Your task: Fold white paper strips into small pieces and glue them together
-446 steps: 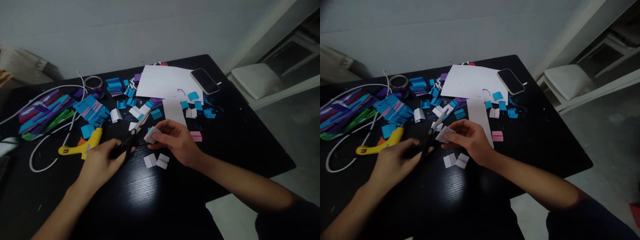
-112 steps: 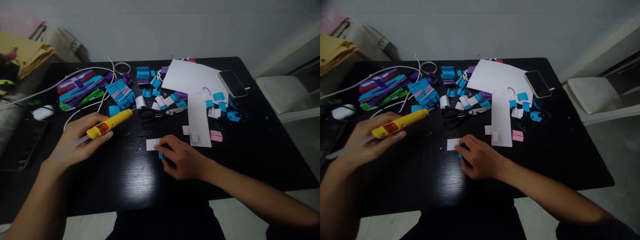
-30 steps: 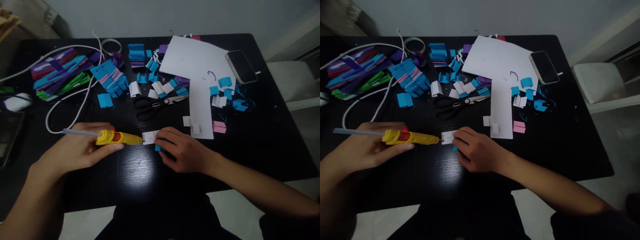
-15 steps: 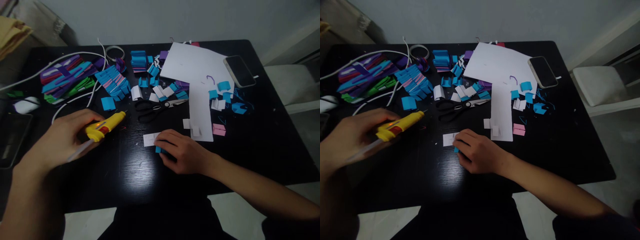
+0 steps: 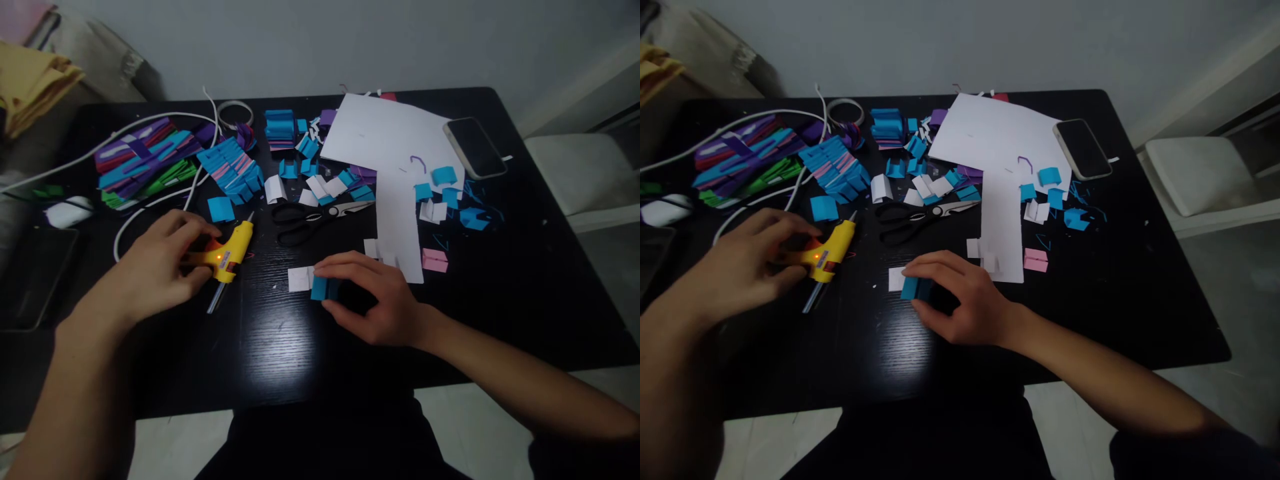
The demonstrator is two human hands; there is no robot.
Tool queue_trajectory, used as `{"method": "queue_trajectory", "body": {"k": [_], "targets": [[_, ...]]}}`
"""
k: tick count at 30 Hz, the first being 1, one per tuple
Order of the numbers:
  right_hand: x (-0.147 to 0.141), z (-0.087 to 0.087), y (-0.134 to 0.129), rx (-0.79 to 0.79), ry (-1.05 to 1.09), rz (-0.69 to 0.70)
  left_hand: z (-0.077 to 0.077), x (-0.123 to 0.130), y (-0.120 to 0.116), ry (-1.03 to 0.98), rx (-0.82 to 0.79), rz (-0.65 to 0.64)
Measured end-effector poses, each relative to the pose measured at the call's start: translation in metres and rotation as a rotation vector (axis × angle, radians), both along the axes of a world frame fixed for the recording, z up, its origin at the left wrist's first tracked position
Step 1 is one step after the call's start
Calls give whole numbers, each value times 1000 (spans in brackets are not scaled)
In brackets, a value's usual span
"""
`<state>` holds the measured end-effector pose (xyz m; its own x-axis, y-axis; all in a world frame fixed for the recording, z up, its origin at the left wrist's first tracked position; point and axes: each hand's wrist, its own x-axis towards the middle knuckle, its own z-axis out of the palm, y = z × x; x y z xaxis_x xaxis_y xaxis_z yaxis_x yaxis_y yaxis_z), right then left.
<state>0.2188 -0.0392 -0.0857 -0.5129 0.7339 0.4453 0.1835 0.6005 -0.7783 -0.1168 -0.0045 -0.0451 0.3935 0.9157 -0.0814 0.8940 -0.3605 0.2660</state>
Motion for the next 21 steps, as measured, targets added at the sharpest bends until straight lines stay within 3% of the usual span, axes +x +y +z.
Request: {"method": "queue_trajectory", "body": {"k": [3,7,8,11,14,18,21], "targets": [[0,1,0,-75,42,-24,10,18,-11,-135,231,-43],[-1,1,-2,-179,91,-19,17,58,-29,-374,63,-218],[-2,1,-3,-196,100,-13,15,69,-32,-438,2,-209],[-3,0,-5,-212,123,11,7,93,-37,-664,-251,-15],[-4,-3,-7,-264,165,-1,-4,106,-39,-844,-321,80],[-5,-5,-4,-624,274,-38,-13,109,-41,-964,-306,97],[-6,-4,0,-852,307,-15,-16,105,-44,-896,-242,52]]}}
